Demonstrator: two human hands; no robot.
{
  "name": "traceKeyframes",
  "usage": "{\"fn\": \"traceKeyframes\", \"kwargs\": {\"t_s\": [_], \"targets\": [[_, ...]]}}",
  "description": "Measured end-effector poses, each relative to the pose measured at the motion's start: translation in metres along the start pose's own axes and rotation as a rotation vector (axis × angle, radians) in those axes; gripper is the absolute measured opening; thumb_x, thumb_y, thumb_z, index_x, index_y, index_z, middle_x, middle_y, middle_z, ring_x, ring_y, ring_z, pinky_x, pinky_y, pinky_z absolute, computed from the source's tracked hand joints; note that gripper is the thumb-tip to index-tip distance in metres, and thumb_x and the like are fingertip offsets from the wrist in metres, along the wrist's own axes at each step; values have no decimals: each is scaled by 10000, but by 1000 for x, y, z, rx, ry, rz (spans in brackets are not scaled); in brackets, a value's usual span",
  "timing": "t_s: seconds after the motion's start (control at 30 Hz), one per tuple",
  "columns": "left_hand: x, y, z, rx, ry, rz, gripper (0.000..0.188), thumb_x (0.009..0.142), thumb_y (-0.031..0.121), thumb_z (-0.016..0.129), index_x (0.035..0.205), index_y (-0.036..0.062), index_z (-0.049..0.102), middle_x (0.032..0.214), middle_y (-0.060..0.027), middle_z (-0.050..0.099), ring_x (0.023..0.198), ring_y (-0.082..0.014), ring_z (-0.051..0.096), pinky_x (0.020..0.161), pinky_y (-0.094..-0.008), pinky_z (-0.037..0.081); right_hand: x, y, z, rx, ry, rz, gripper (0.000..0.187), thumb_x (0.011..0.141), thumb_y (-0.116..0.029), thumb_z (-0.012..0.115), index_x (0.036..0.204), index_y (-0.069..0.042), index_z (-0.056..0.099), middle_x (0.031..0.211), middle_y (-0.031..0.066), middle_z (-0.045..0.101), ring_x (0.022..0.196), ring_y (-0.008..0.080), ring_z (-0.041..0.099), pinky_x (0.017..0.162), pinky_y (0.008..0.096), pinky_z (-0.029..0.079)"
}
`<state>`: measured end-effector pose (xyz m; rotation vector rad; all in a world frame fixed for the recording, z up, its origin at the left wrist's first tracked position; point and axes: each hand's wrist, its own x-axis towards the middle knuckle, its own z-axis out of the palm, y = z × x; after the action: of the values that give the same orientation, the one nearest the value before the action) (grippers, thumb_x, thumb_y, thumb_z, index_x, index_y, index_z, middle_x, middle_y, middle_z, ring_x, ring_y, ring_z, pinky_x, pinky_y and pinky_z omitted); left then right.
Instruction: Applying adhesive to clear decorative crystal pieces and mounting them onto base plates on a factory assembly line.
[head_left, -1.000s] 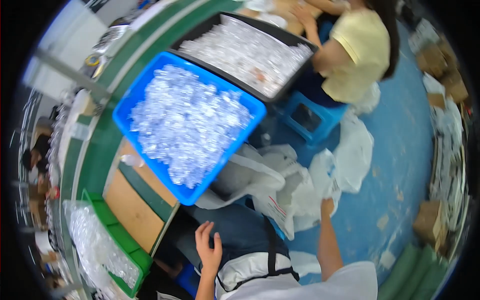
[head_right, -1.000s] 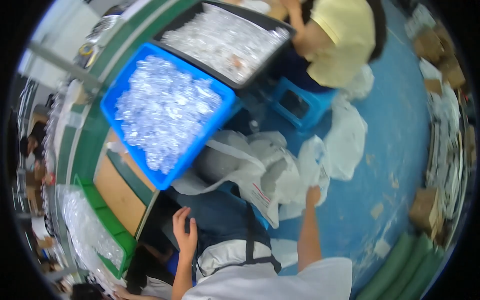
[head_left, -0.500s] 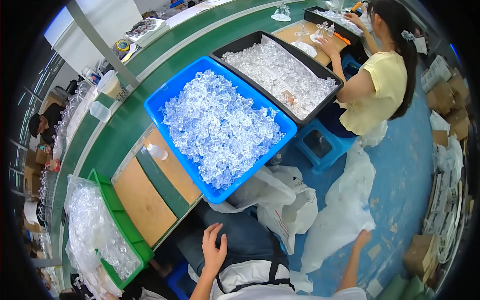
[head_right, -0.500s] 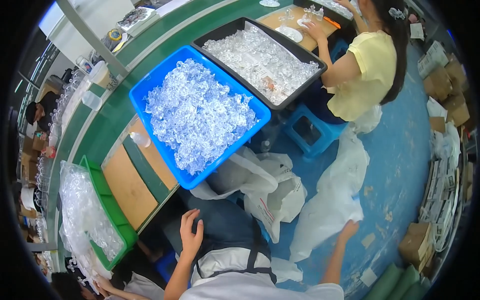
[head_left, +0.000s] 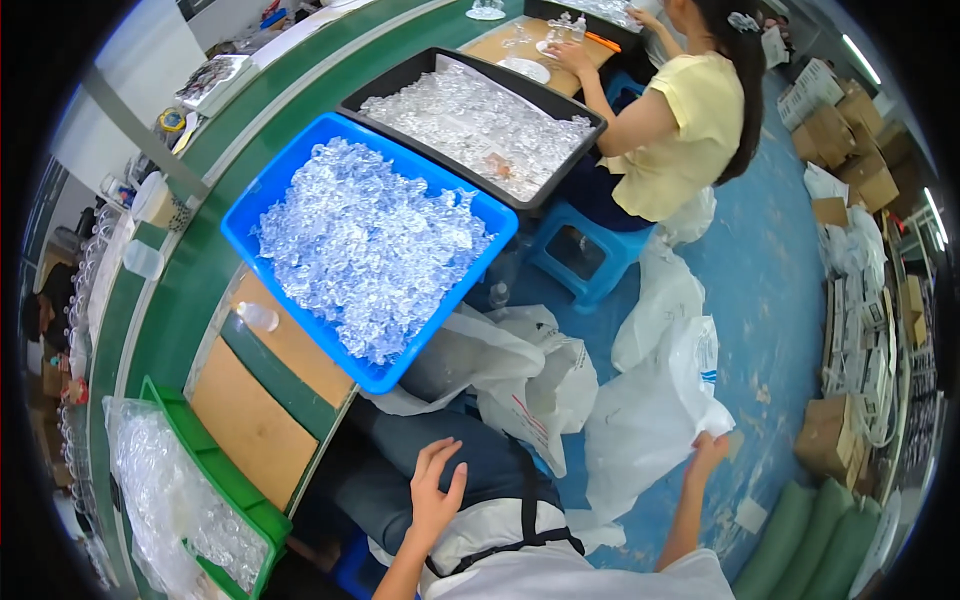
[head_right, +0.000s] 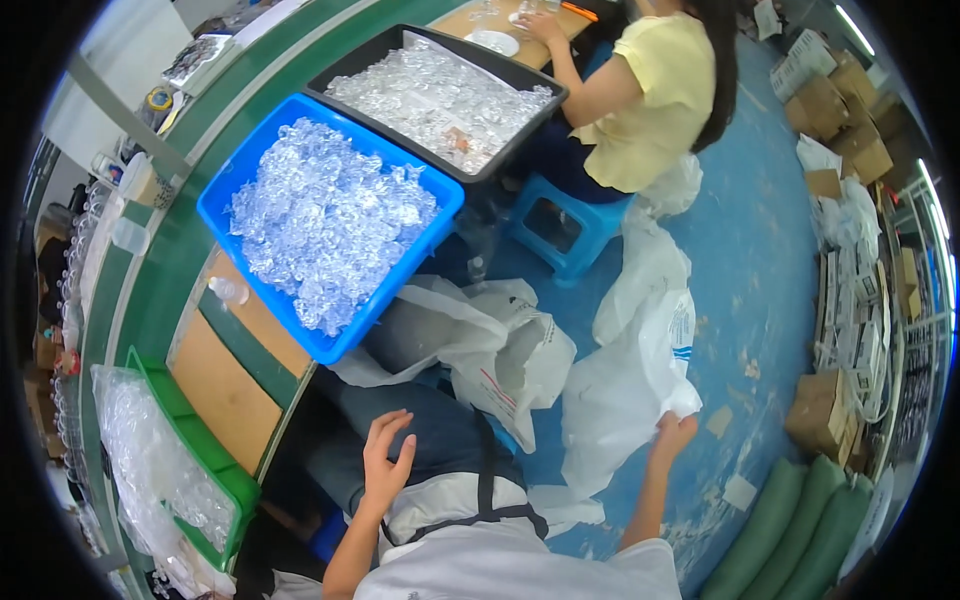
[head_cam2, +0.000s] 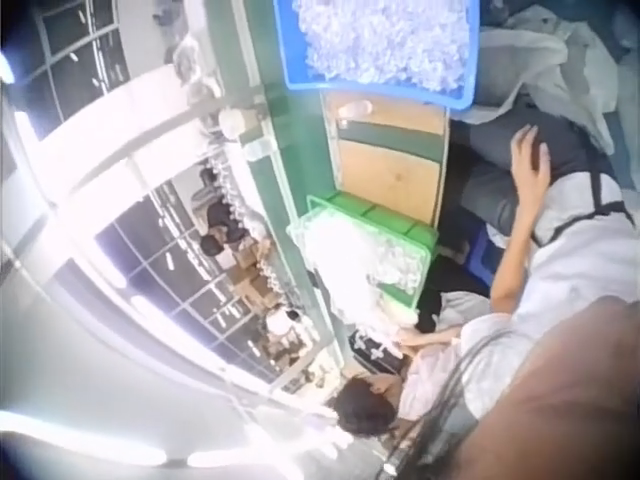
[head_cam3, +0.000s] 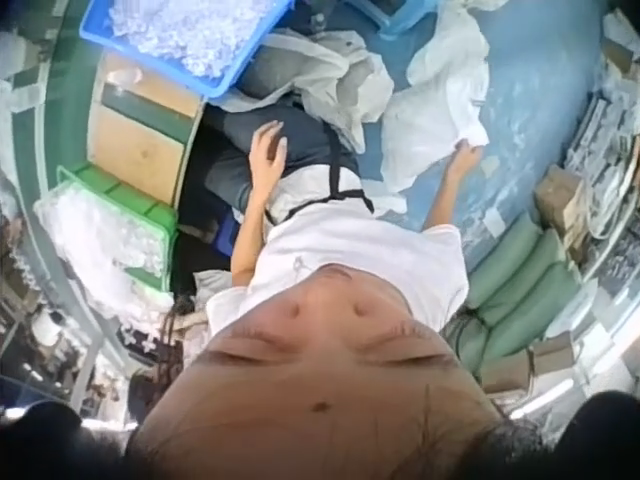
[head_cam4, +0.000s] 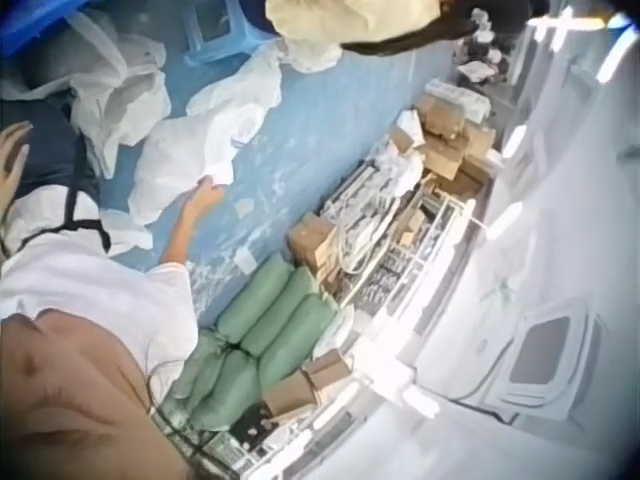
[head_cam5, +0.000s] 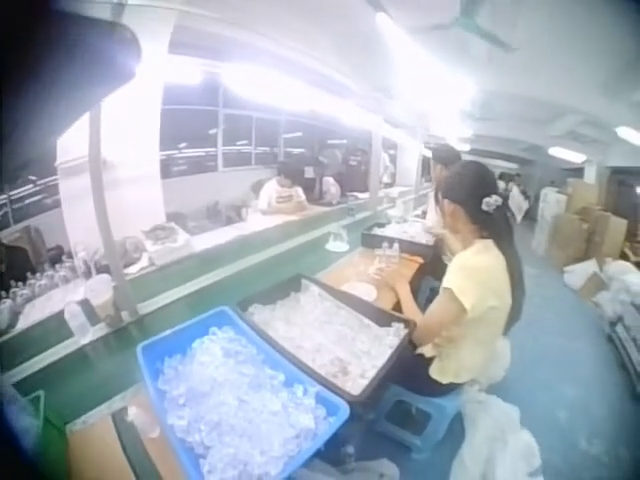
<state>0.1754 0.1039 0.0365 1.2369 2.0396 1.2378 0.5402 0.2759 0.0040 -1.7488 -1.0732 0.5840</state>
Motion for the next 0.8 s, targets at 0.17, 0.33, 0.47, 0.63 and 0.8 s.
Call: {"fn": "traceKeyframes", "kwargs": {"t_s": [0.17, 0.33, 0.47, 0.63, 0.8], "targets": [[33, 48, 21, -407, -526, -47, 508, 778, 111, 677, 1241, 26, 487, 1232, -119, 478, 1087, -220, 532, 857, -328, 478, -71, -91, -4, 461, -200, -11, 371, 592, 11, 470, 957, 26, 536, 845, 52, 573, 690, 126, 516, 594, 226, 396], [17, 98, 43, -427, -791, 231, 1079, 570, 375, 834, 1381, -2, 230, 1384, -219, 315, 1310, -352, 289, 1065, -398, 259, -116, -137, 15, 334, -592, -531, 324, 684, -156, 624, 974, -30, 554, 913, 136, 589, 945, 271, 586, 786, 376, 448], [-16, 71, 68, -379, -718, 273, 807, 644, 298, 779, 1266, -15, 370, 1233, -201, 449, 1201, -307, 416, 1005, -396, 336, -140, -204, 66, 368, -863, -931, 242, 460, -153, 570, 492, -79, 342, 461, 61, 374, 364, 253, 395, 355, 364, 286], [-10, 66, 59, -287, -538, 32, 567, 731, 243, 714, 1165, -21, 463, 1155, -189, 514, 1114, -287, 479, 959, -379, 369, -167, -213, 79, 440, -978, -888, 144, 483, -76, 573, 601, -59, 494, 530, 72, 450, 477, 275, 489, 447, 372, 388], [-7, 54, 49, -184, -330, -184, 341, 817, 188, 649, 1065, -27, 556, 1076, -177, 578, 1027, -267, 541, 914, -362, 401, -133, -192, 67, 472, -1233, -739, 243, 747, -186, 641, 946, -46, 630, 842, 123, 620, 807, 277, 605, 706, 321, 480]]}}
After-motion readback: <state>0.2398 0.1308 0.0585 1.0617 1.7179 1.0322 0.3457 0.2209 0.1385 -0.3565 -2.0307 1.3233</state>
